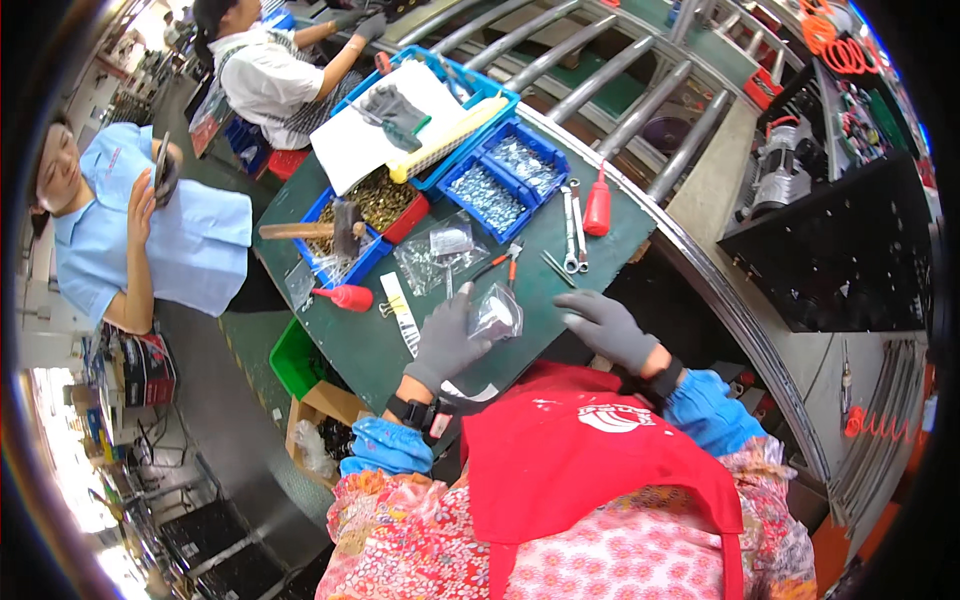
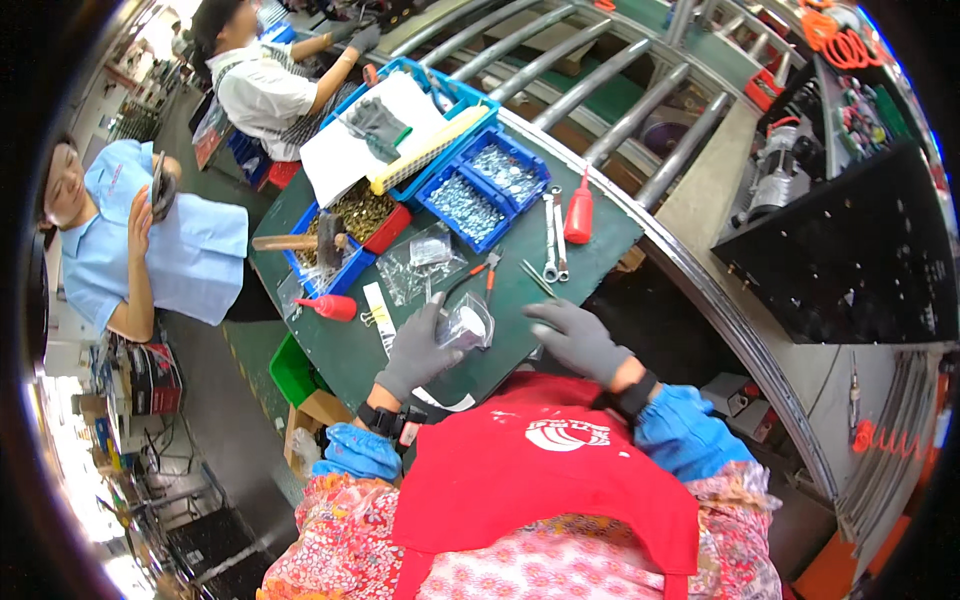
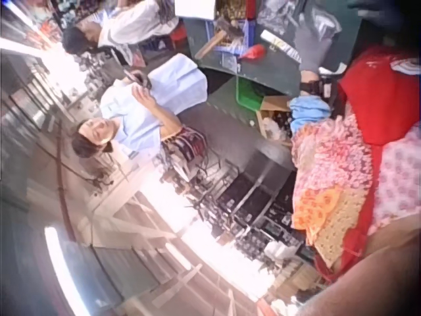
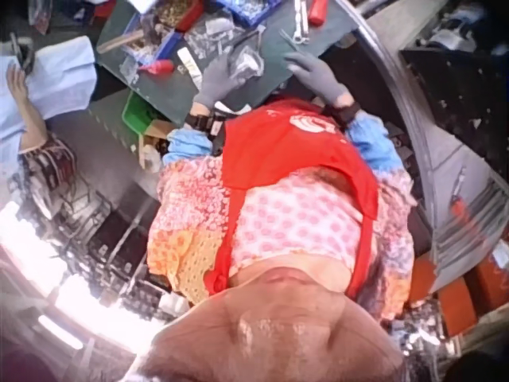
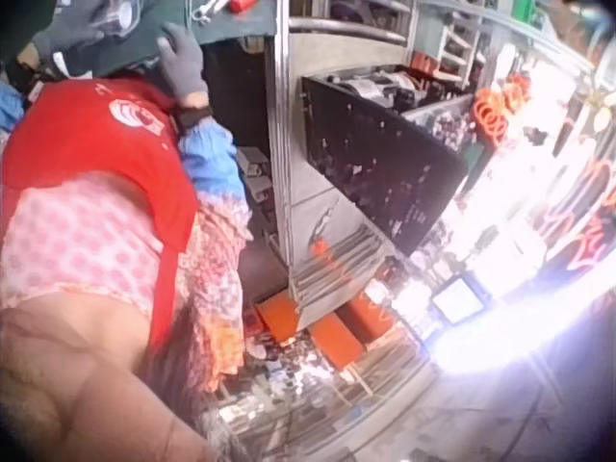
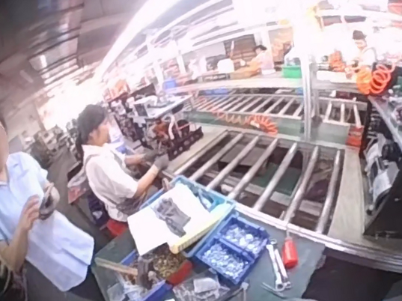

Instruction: Assembling the internal and external components of a large power inverter on a factory production line.

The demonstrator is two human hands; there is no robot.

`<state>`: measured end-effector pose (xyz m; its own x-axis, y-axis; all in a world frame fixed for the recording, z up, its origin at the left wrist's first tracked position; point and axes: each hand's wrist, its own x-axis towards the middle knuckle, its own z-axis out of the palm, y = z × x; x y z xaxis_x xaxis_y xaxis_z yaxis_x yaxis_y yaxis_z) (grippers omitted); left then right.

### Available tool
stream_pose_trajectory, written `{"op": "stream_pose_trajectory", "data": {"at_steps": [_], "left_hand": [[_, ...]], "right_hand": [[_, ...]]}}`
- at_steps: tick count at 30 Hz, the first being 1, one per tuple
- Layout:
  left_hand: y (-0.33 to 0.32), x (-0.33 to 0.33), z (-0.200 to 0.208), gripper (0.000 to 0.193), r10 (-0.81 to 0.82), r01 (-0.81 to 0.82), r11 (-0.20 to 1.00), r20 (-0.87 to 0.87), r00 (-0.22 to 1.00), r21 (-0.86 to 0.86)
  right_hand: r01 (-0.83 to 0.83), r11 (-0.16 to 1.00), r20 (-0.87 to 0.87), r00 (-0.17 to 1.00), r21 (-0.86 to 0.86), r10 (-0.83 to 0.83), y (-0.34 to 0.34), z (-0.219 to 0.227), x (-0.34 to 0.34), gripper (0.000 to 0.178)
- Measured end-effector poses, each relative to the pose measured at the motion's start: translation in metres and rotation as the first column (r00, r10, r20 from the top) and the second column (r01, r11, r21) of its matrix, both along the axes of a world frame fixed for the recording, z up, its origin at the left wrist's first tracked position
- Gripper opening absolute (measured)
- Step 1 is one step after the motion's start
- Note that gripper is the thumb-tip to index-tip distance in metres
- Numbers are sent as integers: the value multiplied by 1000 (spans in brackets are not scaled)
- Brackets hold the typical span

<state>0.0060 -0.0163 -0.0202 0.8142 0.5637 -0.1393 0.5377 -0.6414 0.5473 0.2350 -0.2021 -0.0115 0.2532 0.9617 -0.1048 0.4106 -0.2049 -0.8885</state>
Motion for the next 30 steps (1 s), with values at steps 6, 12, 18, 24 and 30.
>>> {"op": "stream_pose_trajectory", "data": {"at_steps": [6,12,18,24,30], "left_hand": [[-28,11,25,84,-41,39,999,92,995,26],[-40,-2,20,81,8,5,999,232,973,-53],[-31,-12,18,88,-11,1,996,123,992,86],[11,-18,17,68,301,-198,911,254,919,-362],[117,-5,24,38,833,-321,534,422,357,-782]], "right_hand": [[-178,976,215,955,-128,202,38,20,-25,38],[-258,961,-63,965,-95,253,43,27,-43,42],[-140,959,-257,963,-245,75,57,20,-55,32],[47,996,-460,884,-79,-78,96,10,-63,40],[46,989,-112,992,-143,-63,149,-9,-48,59]]}}
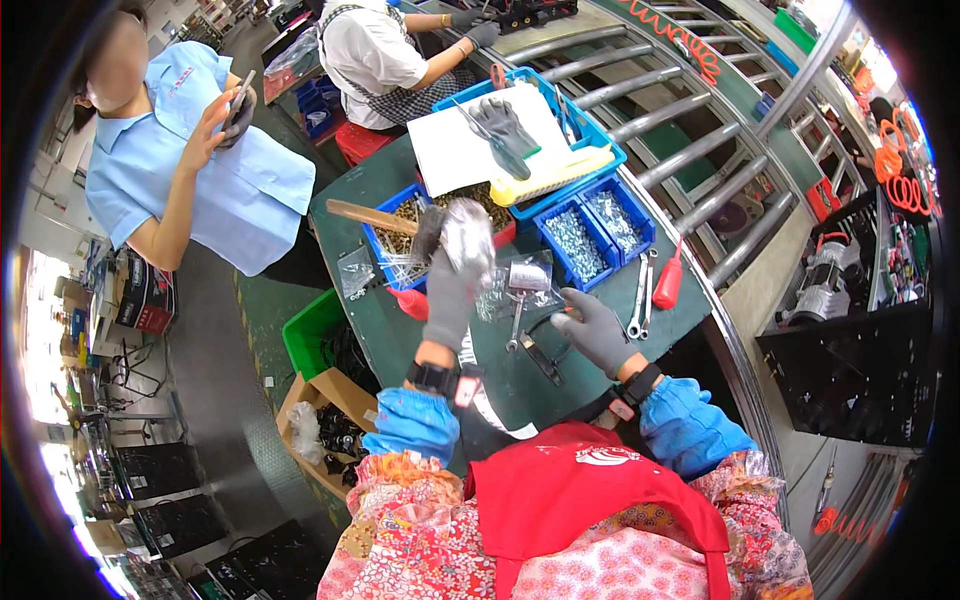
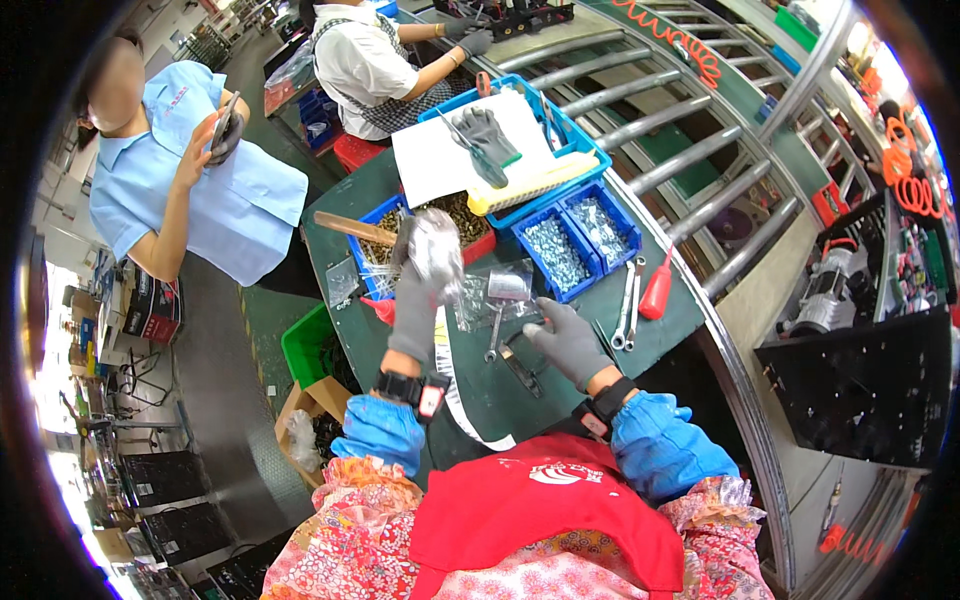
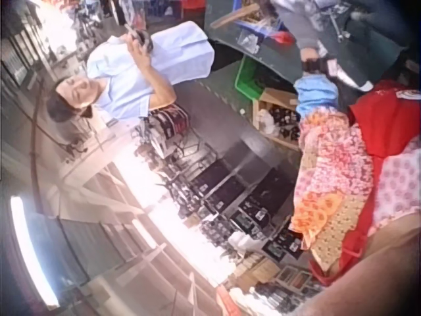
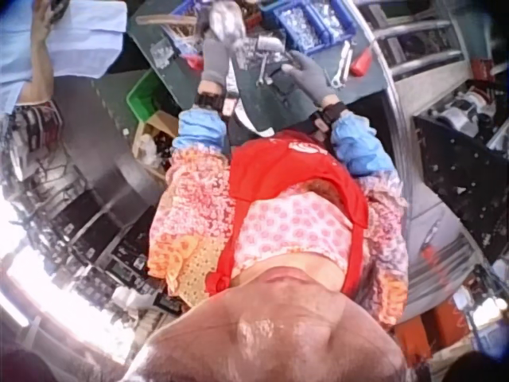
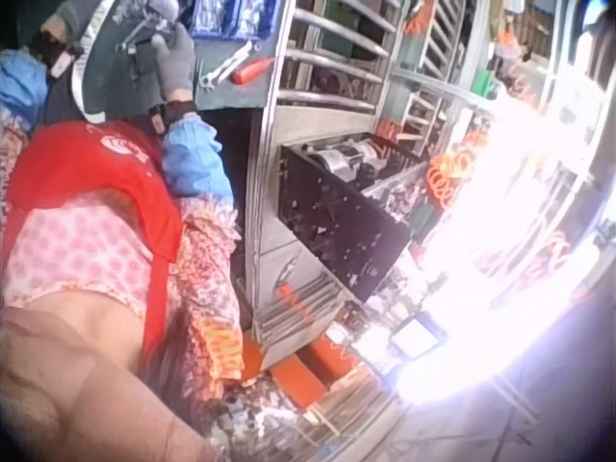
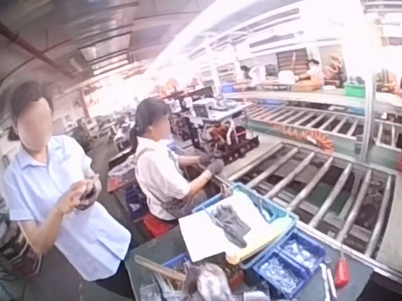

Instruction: Assembling the internal and external components of a large power inverter on a factory production line.

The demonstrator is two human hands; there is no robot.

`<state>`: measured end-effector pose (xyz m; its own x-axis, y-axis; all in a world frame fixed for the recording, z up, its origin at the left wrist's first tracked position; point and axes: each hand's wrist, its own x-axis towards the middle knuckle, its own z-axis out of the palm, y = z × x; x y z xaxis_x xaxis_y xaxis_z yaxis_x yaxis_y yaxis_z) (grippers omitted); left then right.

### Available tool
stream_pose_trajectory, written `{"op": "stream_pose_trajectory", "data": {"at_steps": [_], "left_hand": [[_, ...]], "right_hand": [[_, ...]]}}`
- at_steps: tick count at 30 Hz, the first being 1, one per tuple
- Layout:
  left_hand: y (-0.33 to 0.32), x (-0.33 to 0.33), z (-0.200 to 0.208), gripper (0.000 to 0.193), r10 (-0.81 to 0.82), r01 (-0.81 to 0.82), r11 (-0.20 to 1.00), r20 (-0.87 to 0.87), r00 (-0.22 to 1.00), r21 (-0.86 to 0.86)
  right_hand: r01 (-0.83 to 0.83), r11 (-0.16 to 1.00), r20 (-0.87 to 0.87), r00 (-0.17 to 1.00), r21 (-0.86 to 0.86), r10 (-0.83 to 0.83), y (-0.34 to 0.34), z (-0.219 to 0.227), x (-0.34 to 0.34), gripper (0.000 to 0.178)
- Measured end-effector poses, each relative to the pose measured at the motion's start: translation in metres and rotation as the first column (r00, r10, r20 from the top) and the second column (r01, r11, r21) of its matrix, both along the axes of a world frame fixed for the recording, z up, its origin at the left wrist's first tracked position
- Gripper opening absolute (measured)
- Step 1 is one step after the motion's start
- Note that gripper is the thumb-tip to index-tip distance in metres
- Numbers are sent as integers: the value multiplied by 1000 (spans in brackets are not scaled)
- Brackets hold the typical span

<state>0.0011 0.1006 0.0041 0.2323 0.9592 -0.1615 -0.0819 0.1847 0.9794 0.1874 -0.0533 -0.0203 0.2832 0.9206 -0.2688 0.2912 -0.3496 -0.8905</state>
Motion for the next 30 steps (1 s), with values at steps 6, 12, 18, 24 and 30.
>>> {"op": "stream_pose_trajectory", "data": {"at_steps": [6,12,18,24,30], "left_hand": [[107,-17,43,53,288,-218,933,-228,930,287],[152,-16,39,73,262,-157,965,-846,464,212],[101,11,19,63,403,-137,914,-898,179,382],[10,14,-23,50,222,173,868,-675,704,466],[-22,-1,-57,42,-379,400,915,-459,804,-55]], "right_hand": [[-152,986,542,825,-63,162,52,-25,-14,57],[-195,942,673,662,-272,332,96,-41,-24,66],[-262,942,773,545,-210,324,97,-52,-24,31],[-168,980,614,787,110,66,67,-30,-13,19],[-230,941,546,835,246,61,38,-3,-3,31]]}}
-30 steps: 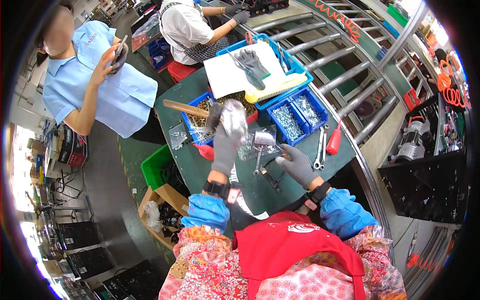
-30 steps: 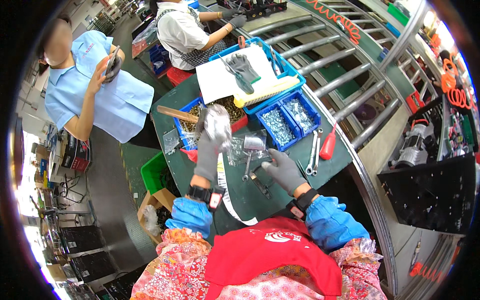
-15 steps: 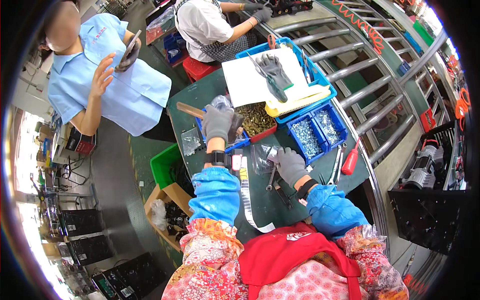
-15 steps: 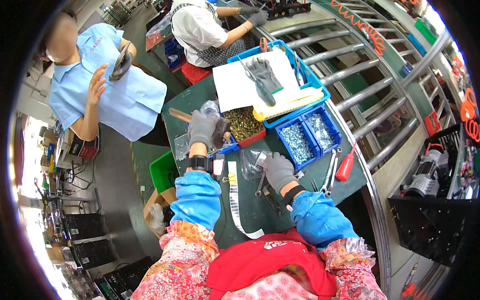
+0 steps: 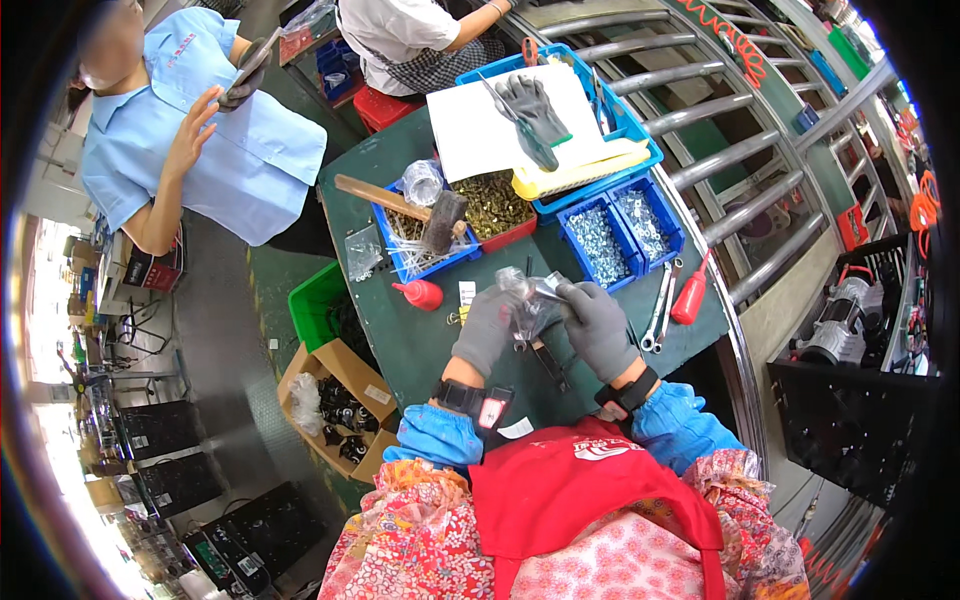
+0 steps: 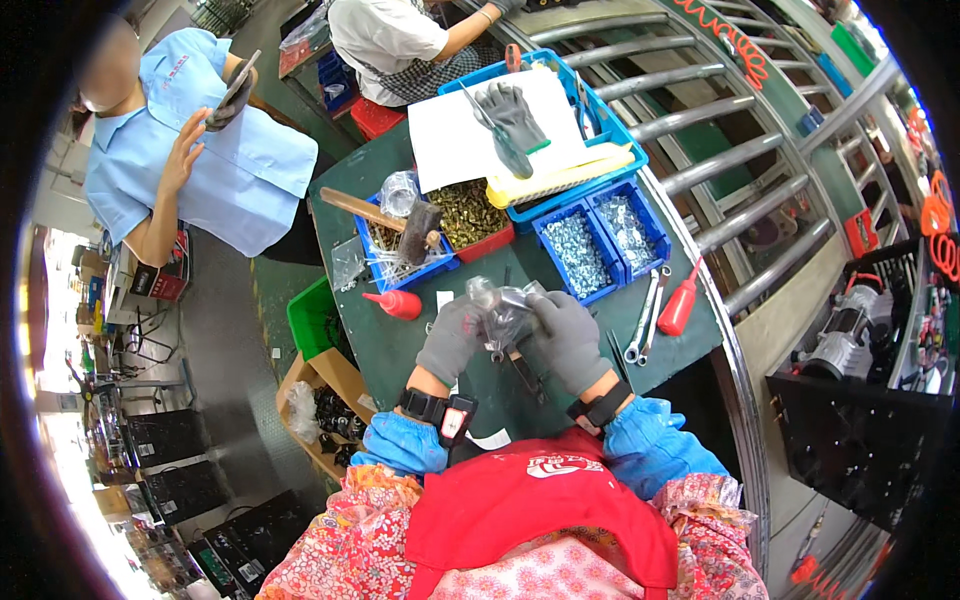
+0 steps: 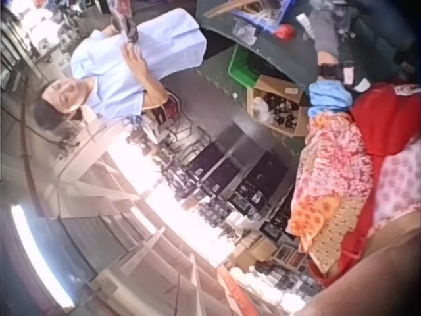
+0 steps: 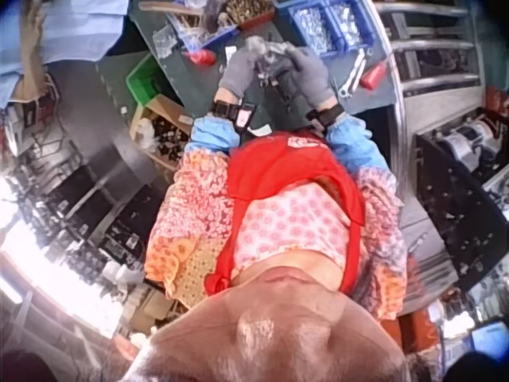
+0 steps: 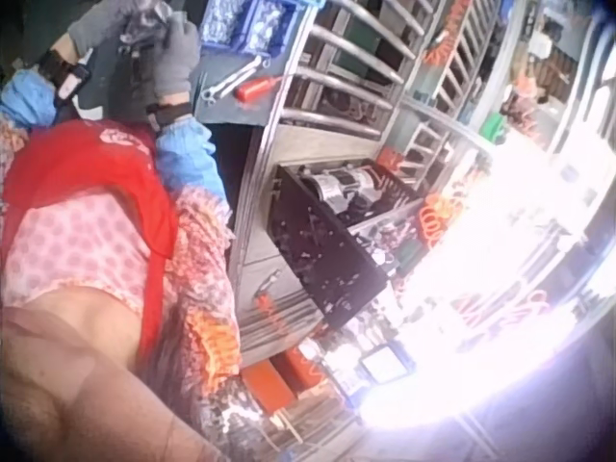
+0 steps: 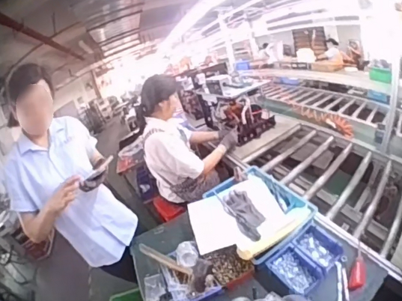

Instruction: Assembling the internal and external components of a large power inverter on a factory production line.

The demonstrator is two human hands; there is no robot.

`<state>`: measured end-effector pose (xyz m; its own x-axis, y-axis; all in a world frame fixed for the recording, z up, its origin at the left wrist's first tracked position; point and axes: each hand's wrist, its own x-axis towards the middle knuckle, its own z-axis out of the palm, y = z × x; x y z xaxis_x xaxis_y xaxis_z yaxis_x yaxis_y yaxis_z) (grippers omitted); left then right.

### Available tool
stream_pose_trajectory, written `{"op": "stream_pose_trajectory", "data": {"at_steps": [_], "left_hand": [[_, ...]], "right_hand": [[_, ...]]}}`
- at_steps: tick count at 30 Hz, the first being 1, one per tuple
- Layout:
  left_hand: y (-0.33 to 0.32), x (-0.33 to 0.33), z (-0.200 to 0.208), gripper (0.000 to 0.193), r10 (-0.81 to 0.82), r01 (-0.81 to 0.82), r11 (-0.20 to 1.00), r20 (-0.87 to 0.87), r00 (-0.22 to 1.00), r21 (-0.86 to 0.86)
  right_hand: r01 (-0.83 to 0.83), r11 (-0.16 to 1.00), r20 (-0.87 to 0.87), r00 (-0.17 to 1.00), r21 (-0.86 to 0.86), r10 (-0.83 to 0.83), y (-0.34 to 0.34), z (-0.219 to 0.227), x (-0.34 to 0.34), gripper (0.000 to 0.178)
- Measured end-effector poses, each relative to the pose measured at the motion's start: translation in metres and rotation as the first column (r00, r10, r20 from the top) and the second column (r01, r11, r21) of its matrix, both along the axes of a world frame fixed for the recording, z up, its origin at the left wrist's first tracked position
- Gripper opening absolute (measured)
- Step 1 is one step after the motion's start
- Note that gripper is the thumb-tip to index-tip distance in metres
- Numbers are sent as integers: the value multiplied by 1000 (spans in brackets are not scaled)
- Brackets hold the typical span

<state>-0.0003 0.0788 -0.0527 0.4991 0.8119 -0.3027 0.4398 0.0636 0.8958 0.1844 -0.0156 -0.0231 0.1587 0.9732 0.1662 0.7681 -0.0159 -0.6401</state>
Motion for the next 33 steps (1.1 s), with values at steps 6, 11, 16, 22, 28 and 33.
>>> {"op": "stream_pose_trajectory", "data": {"at_steps": [6,11,16,22,28,33], "left_hand": [[-10,2,27,23,502,94,740,640,581,-666],[-19,1,47,18,531,29,727,589,609,-686],[-35,1,53,22,414,35,793,581,701,-608],[-47,-2,58,28,319,-58,879,493,809,-473],[-57,-6,68,30,376,-127,879,504,777,-460],[-63,-11,71,30,226,-61,936,458,860,-347]], "right_hand": [[432,883,-615,650,-183,-446,-33,8,12,40],[342,937,-743,608,-75,-281,-51,27,22,39],[321,944,-781,571,-73,-254,-53,46,13,48],[294,913,-791,467,-283,-395,-61,57,17,24],[302,936,-706,622,-182,-338,-69,63,19,22],[346,921,-704,608,-181,-367,-73,67,16,21]]}}
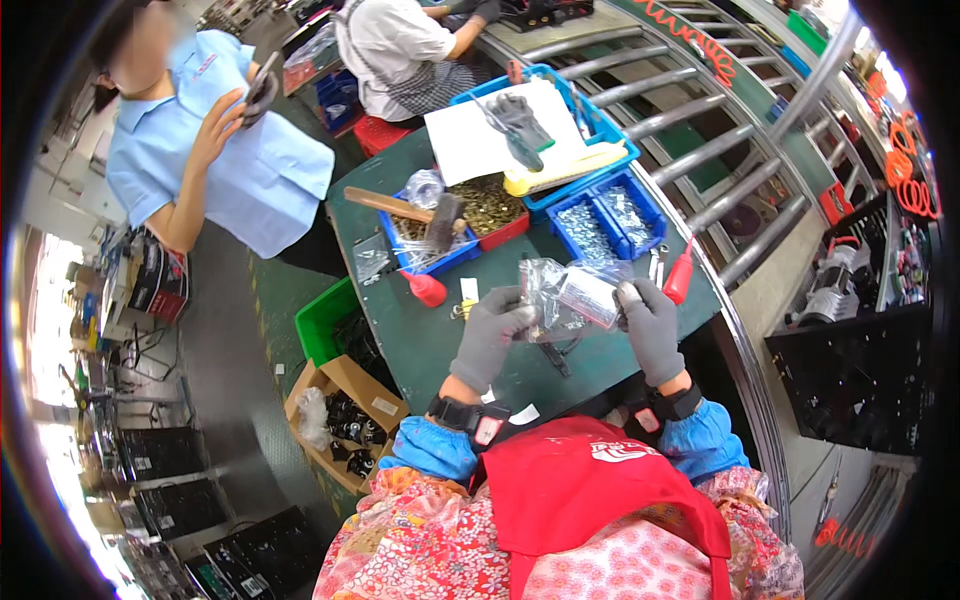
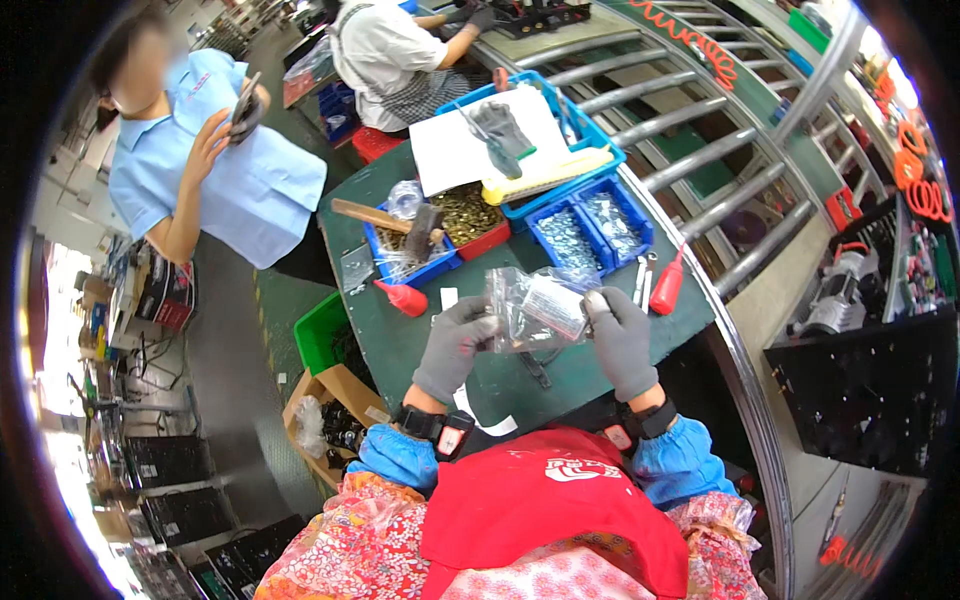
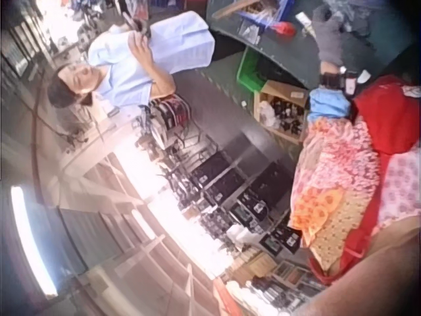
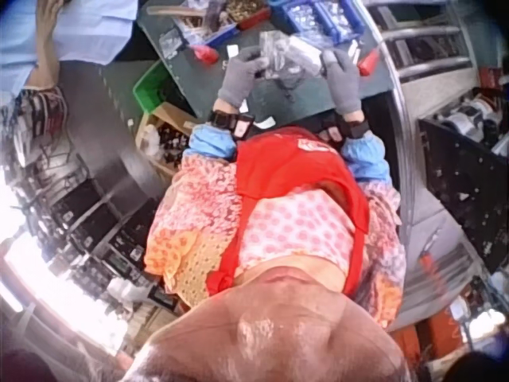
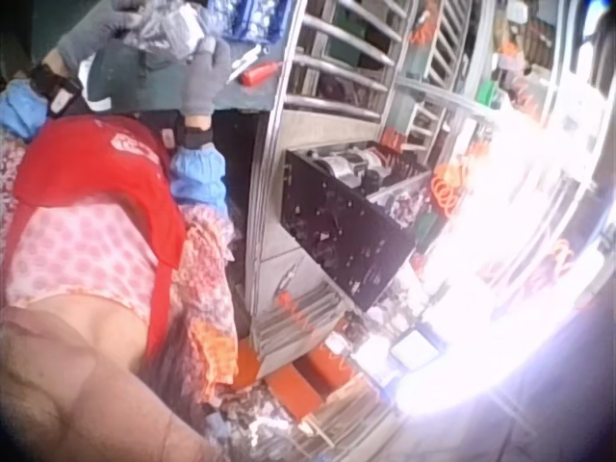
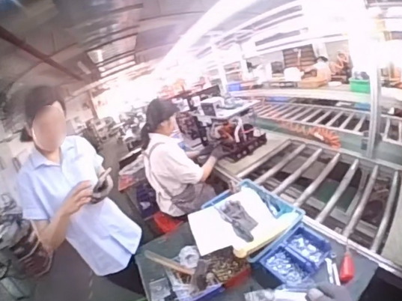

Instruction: Assembling the internal and external components of a large power inverter on a factory production line.

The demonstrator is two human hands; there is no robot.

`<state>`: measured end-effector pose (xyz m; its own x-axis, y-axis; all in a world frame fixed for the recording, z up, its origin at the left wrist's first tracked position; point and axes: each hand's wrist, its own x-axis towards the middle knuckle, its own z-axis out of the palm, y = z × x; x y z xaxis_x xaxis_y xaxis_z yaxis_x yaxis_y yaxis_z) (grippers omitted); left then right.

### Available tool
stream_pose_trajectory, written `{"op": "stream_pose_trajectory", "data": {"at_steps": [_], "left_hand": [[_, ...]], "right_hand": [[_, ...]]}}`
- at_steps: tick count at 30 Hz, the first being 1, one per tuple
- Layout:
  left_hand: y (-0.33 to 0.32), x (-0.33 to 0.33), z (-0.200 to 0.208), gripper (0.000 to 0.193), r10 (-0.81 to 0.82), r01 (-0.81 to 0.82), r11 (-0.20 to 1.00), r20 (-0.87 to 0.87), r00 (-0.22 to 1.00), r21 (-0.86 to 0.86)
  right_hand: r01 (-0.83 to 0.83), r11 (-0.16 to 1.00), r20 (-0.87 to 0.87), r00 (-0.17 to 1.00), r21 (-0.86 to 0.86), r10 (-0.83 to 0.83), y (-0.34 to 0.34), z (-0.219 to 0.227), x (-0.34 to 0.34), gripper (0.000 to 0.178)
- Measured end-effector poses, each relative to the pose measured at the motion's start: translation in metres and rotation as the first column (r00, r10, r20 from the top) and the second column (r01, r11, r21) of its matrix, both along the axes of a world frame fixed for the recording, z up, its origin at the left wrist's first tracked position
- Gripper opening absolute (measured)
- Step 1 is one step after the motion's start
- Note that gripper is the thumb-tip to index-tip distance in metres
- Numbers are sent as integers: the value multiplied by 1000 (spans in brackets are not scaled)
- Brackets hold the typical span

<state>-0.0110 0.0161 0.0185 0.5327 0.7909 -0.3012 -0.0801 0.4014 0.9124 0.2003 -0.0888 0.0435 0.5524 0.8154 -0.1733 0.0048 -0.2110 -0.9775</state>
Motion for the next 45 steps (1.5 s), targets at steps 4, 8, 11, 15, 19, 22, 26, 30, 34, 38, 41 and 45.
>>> {"op": "stream_pose_trajectory", "data": {"at_steps": [4,8,11,15,19,22,26,30,34,38,41,45], "left_hand": [[2,-6,2,30,20,-22,999,-68,997,-33],[0,-10,2,28,-22,21,1000,-126,992,-11],[-1,-12,1,25,2,5,997,-80,997,83],[-2,-18,6,15,69,-68,997,26,997,-42],[-6,-15,18,10,113,-85,980,-145,983,182],[-13,-8,26,10,95,-56,973,-166,982,225],[-22,-2,27,11,-6,75,944,-211,977,321],[-21,-5,23,11,19,-20,998,10,1000,66],[-19,-8,18,12,127,-126,992,-53,990,17],[-16,-4,17,13,225,-199,966,-160,961,166],[-20,0,21,12,255,-195,932,-172,952,307],[-34,3,33,10,12,17,954,-93,996,299]], "right_hand": [[2,997,34,999,74,-4,0,0,-7,20],[13,994,45,999,106,-18,1,-5,-10,21],[43,997,55,997,59,-46,-1,-12,-10,20],[22,1000,128,992,16,-24,7,-16,-17,25],[171,972,657,717,162,-236,12,-4,-37,36],[-175,981,217,964,84,154,12,11,-50,35],[-247,962,-39,969,-112,244,17,21,-59,28],[-178,982,-20,984,-67,177,17,18,-56,22],[-172,984,136,975,-41,176,12,15,-50,20],[-410,911,535,779,38,328,6,18,-48,27],[-521,820,747,442,-237,497,3,17,-46,32],[-438,845,657,546,-306,520,4,1,-52,28]]}}
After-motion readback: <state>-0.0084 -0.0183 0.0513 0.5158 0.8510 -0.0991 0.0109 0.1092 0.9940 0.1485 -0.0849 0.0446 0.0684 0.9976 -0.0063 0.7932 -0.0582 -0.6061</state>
